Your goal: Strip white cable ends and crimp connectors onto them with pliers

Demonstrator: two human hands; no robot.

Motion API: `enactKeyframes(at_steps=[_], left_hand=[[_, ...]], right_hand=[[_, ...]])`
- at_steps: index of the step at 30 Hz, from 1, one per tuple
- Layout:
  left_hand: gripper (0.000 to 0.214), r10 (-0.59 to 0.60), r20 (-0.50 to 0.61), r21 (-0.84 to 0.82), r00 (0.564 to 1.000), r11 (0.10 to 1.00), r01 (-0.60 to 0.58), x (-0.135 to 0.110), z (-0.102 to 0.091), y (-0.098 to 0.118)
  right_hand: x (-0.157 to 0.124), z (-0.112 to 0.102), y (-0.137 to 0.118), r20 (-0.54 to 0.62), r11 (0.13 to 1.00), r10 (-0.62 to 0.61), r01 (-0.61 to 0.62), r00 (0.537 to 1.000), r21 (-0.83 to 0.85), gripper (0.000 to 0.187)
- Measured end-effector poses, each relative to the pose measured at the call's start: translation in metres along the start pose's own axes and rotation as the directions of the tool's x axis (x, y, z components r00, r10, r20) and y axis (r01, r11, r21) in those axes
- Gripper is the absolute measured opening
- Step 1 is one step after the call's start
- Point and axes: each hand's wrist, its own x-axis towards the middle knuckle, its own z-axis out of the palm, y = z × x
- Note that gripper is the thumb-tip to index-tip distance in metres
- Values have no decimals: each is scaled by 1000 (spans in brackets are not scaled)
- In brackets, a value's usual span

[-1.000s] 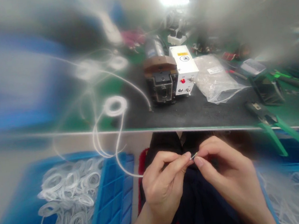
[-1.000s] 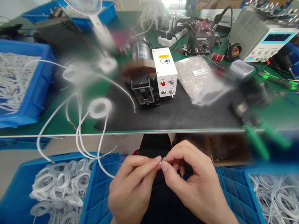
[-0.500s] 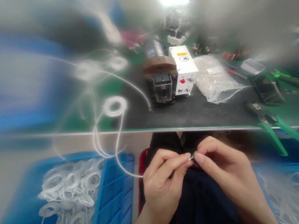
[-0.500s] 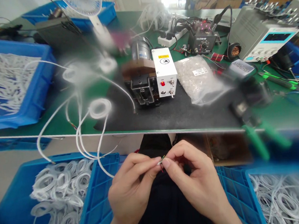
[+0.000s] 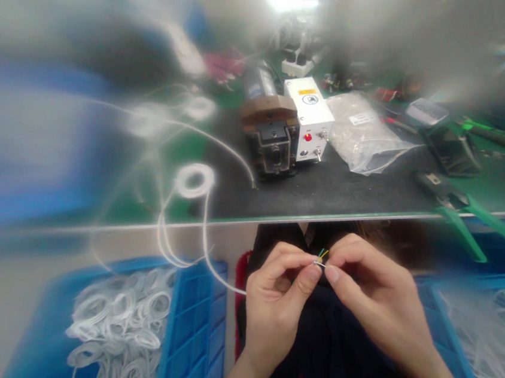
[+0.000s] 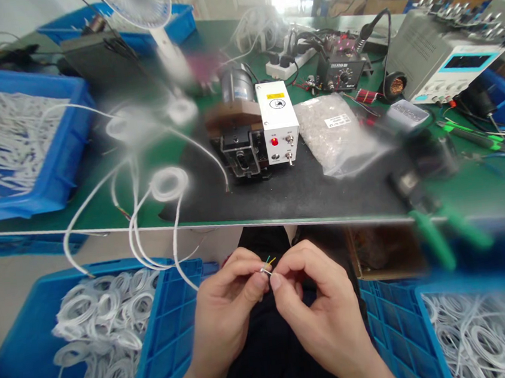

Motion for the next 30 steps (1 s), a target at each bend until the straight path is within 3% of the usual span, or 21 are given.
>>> enactKeyframes(at_steps=[14,25,30], left_hand=[[13,-65,-61,-191,996,980,53,-4,7,-1],[13,30,-151,-23,988,999,-34,1,10,1],[13,39,-136,-12,990,999,-41,2,11,2]], right_hand=[[-3,9,3,33,994,-51,53,998,-96,18],[-1,5,0,-31,987,-101,96,994,-128,19],[-1,6,1,-31,994,-44,41,999,-99,10]])
